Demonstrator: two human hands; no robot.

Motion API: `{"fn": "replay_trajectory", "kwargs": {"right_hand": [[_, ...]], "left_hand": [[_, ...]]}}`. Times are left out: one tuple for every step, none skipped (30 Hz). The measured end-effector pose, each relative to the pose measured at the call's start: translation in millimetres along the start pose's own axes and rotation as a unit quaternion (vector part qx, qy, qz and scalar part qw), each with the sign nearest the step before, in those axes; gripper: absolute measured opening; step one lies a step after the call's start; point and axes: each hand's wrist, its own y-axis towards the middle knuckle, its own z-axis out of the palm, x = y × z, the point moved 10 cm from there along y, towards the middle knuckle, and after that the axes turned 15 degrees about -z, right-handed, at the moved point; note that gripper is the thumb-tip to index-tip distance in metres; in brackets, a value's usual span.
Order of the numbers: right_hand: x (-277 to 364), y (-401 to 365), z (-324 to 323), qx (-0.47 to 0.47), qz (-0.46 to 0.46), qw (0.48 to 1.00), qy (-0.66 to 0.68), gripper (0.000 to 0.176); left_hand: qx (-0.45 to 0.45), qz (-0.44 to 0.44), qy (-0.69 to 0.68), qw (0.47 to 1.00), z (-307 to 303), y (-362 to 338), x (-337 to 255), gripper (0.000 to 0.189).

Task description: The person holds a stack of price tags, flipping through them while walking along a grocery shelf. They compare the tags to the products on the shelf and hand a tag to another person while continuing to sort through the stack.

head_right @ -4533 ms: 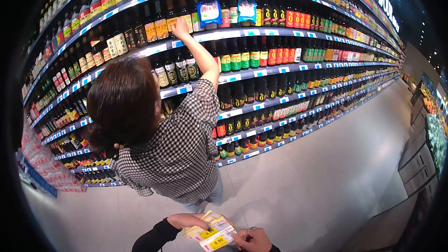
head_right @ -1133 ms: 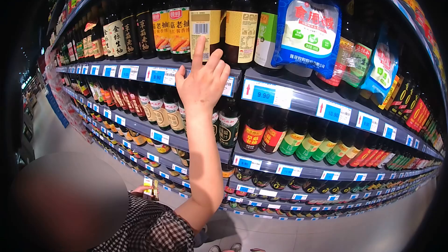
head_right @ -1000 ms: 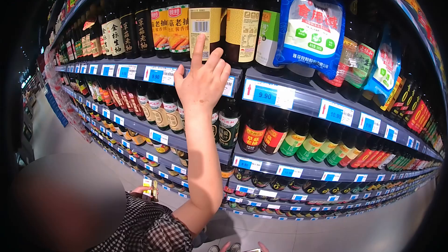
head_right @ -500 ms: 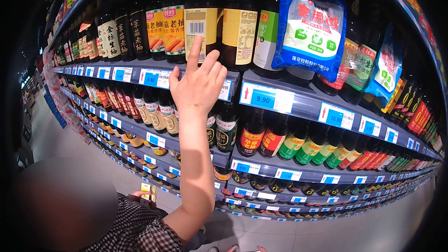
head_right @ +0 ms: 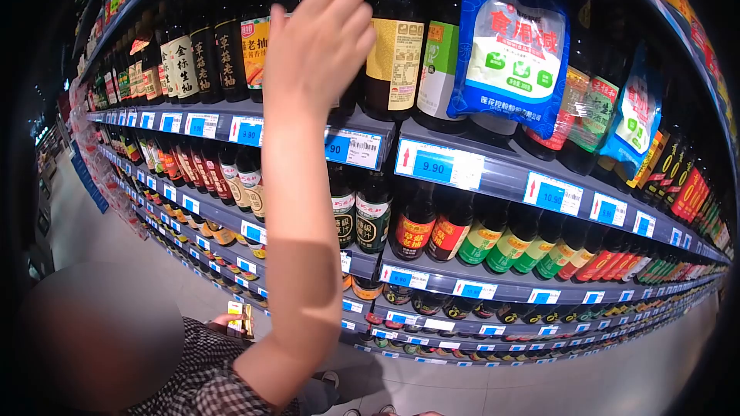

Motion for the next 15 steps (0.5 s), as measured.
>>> {"fn": "replay_trajectory", "kwargs": {"right_hand": [[-26, -61, -23, 0.018, 0.155, 0.983, 0.097, 0.037], [-37, -132, -61, 0.018, 0.228, 0.967, 0.113, 0.034], [-35, -170, -77, 0.013, 0.281, 0.951, 0.125, 0.032], [-35, -182, -82, 0.009, 0.299, 0.946, 0.125, 0.03], [-34, -182, -83, 0.007, 0.298, 0.946, 0.125, 0.03], [-35, -185, -81, 0.017, 0.313, 0.942, 0.122, 0.027], [-35, -188, -80, 0.027, 0.329, 0.936, 0.119, 0.025], [-35, -188, -81, 0.025, 0.328, 0.937, 0.119, 0.025], [-34, -188, -82, 0.033, 0.327, 0.939, 0.105, 0.022], [-34, -186, -83, 0.041, 0.326, 0.94, 0.09, 0.02], [-32, -183, -83, 0.037, 0.325, 0.941, 0.089, 0.02], [-30, -177, -82, 0.045, 0.316, 0.945, 0.074, 0.018], [-26, -170, -82, 0.051, 0.309, 0.948, 0.059, 0.016], [-25, -161, -83, 0.043, 0.313, 0.947, 0.057, 0.016], [-24, -152, -83, 0.048, 0.323, 0.944, 0.047, 0.016]], "left_hand": [[-0.008, 0.011, 0.037, 0.999, 10, 13, -11, 0.06], [-0.004, 0.036, 0.022, 0.999, 24, 27, -23, 0.059], [0.009, 0.088, 0.002, 0.996, 31, 32, -35, 0.058], [0.026, 0.127, -0.027, 0.991, 41, 37, -46, 0.057], [0.042, 0.166, -0.047, 0.984, 48, 42, -54, 0.056], [0.055, 0.201, -0.069, 0.976, 56, 45, -63, 0.056], [0.067, 0.225, -0.089, 0.968, 62, 49, -69, 0.055], [0.078, 0.248, -0.104, 0.96, 66, 51, -75, 0.054], [0.089, 0.266, -0.118, 0.953, 69, 54, -80, 0.053], [0.101, 0.282, -0.13, 0.945, 71, 56, -82, 0.053], [0.11, 0.296, -0.141, 0.939, 72, 59, -84, 0.052], [0.121, 0.308, -0.15, 0.932, 74, 67, -85, 0.051], [0.132, 0.314, -0.159, 0.927, 63, 66, -78, 0.05], [0.145, 0.307, -0.176, 0.924, 48, 56, -73, 0.05], [0.162, 0.256, -0.223, 0.927, 14, 25, -53, 0.044]]}}
